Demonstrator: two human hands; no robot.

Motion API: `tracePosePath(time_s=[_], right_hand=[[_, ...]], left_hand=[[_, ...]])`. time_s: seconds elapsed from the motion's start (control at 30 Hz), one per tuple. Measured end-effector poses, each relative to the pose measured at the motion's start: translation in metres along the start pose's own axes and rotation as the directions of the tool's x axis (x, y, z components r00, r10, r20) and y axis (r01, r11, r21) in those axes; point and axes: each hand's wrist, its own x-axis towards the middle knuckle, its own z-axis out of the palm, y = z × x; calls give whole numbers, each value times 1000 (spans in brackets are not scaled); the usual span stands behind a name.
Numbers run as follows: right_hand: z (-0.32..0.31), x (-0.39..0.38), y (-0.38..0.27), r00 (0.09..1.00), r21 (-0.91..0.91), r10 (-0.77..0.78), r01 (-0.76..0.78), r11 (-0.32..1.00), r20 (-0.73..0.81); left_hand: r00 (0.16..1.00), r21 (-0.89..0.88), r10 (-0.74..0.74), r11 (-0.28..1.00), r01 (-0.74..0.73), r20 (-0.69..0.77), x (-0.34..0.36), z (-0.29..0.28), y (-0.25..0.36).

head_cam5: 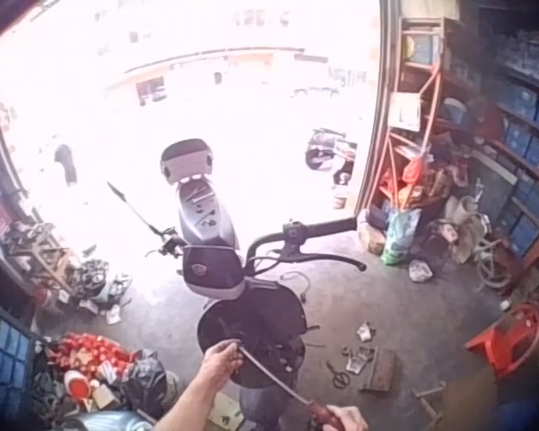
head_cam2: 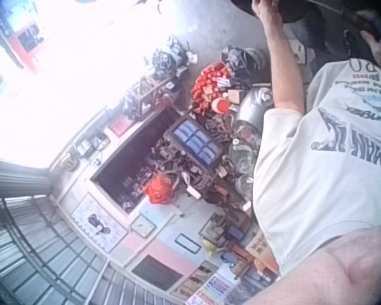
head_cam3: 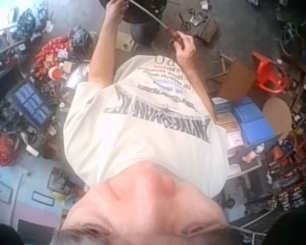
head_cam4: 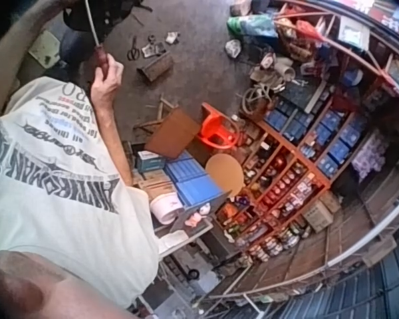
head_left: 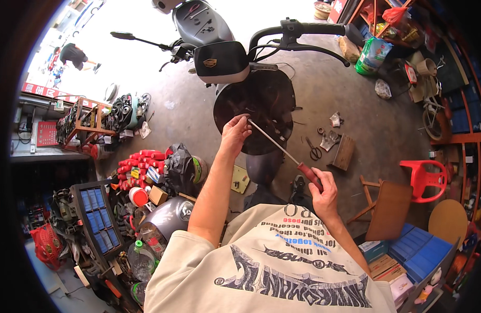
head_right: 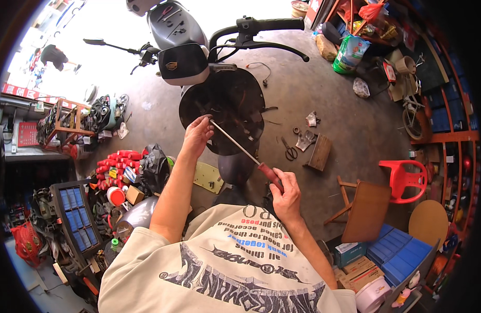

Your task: Removing, inspecting, and repairing components inside the front panel and headset of a scooter.

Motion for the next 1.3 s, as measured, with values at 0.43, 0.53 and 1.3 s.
tracePosePath(time_s=[0.43,0.53,1.3], right_hand=[[-2,-1,1,996,25,72,-74,997,56],[-1,-3,12,924,248,312,-363,898,220],[67,39,-20,864,691,336,-502,520,374]], left_hand=[[995,-56,-66,996,71,78,3,1,5],[991,-12,-62,998,64,120,5,3,7],[968,85,195,979,-183,-161,58,39,33]])
